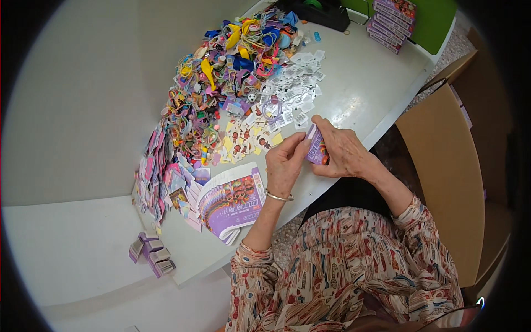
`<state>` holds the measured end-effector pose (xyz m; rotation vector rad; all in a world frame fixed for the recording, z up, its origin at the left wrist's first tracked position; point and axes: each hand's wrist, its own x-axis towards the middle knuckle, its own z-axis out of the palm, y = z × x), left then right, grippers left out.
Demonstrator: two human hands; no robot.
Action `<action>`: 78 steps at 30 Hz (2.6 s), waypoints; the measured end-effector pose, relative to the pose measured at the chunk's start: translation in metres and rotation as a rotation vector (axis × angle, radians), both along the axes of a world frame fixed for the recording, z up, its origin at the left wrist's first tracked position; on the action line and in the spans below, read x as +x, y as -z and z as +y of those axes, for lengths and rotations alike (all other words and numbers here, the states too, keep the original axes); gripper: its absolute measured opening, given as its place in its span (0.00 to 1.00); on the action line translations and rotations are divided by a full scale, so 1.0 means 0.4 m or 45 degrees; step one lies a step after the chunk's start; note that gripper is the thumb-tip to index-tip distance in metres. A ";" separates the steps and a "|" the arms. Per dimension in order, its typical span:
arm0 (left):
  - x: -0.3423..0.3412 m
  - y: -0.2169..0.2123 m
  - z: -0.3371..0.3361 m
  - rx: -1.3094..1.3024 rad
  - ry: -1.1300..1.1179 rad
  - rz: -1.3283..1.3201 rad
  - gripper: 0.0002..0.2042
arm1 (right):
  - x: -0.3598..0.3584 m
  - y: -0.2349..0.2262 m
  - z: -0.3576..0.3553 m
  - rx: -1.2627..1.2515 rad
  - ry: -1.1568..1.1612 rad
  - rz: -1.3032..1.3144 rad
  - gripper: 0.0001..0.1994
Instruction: Packaging small colorful wrapped items into decorative boxes on a table.
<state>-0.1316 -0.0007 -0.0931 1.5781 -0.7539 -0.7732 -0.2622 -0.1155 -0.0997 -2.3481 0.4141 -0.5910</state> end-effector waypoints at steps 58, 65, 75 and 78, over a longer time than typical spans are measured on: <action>0.247 -0.001 0.328 0.627 0.301 -1.537 0.26 | 0.063 0.063 0.178 -0.312 -0.158 0.012 0.35; 0.191 -0.105 0.194 0.168 0.025 -0.975 0.09 | 0.106 0.022 0.232 0.169 -0.142 -0.057 0.50; 0.079 -0.068 0.077 0.015 -0.144 -0.708 0.08 | 0.088 0.014 0.184 0.415 0.179 -0.008 0.51; 0.081 -0.035 0.078 -0.056 -0.128 -0.438 0.09 | 0.070 0.015 0.154 0.322 0.275 -0.023 0.47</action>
